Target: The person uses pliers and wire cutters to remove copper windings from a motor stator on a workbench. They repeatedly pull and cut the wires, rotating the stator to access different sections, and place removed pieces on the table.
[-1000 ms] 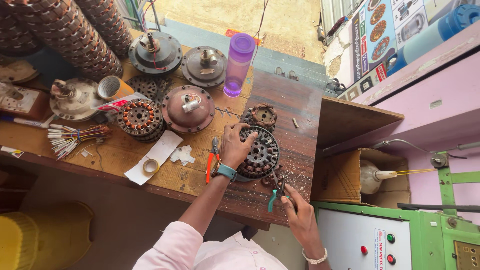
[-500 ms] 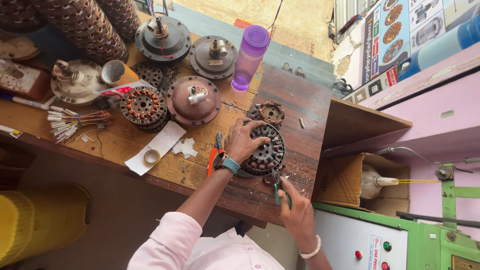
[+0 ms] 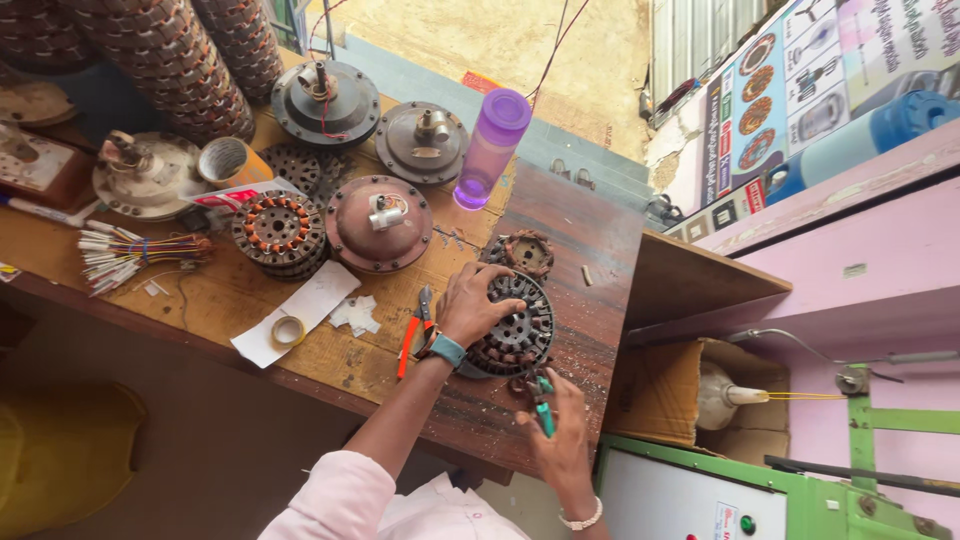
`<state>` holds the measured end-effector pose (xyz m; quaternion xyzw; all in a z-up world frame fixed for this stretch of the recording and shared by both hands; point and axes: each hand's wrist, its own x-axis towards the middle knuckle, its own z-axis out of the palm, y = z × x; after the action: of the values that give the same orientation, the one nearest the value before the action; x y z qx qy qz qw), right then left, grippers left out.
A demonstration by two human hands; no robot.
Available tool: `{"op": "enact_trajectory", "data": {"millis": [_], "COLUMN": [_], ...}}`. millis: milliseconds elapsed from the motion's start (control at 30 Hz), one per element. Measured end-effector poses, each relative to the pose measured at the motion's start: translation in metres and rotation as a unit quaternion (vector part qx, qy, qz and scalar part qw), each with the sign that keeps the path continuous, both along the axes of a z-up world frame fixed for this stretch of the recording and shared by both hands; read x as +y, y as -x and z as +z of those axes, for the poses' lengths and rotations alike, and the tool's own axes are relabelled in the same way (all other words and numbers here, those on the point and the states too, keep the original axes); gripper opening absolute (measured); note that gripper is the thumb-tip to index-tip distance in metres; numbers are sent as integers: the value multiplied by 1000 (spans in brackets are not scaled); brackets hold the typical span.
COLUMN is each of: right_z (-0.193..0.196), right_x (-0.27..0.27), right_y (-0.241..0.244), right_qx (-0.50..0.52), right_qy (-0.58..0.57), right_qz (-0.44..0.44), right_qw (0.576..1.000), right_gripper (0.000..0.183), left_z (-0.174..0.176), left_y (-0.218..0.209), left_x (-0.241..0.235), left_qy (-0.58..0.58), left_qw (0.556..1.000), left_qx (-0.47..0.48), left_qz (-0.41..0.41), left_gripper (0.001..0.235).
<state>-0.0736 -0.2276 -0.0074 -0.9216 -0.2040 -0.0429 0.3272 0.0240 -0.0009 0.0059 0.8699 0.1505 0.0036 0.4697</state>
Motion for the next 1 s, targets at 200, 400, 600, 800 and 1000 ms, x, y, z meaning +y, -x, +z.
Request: {"op": "enact_trajectory", "data": {"millis": [200,400,600,800,1000], "right_z": [-33,-30,-42,-60,-31], "right_x": [-19,-12,-4,6,-6], "right_y": [-7,25,13,1,13], "right_qx": [273,652,417,159,550], "right_qy": [-35,-564,-224,-82,-445], "right_qz": [-41,-1,-70,-87,-23], "right_qw": [961,507,878,980,706], "right_gripper": [39,28,19,15,53], "left_z": [-3,-6,-7,-9,-16], "left_y": [0,5,3,1,3], "left_x": [0,-6,-6,-11,-12], "left_qy": [8,19,20,13,-1], "left_qw": [1000,998,996,997,993], "left_qx": [-8,-57,-75,-68,-103], "left_qz": [-1,25,40,37,63], "left_gripper": [57,49,48,47,46]}}
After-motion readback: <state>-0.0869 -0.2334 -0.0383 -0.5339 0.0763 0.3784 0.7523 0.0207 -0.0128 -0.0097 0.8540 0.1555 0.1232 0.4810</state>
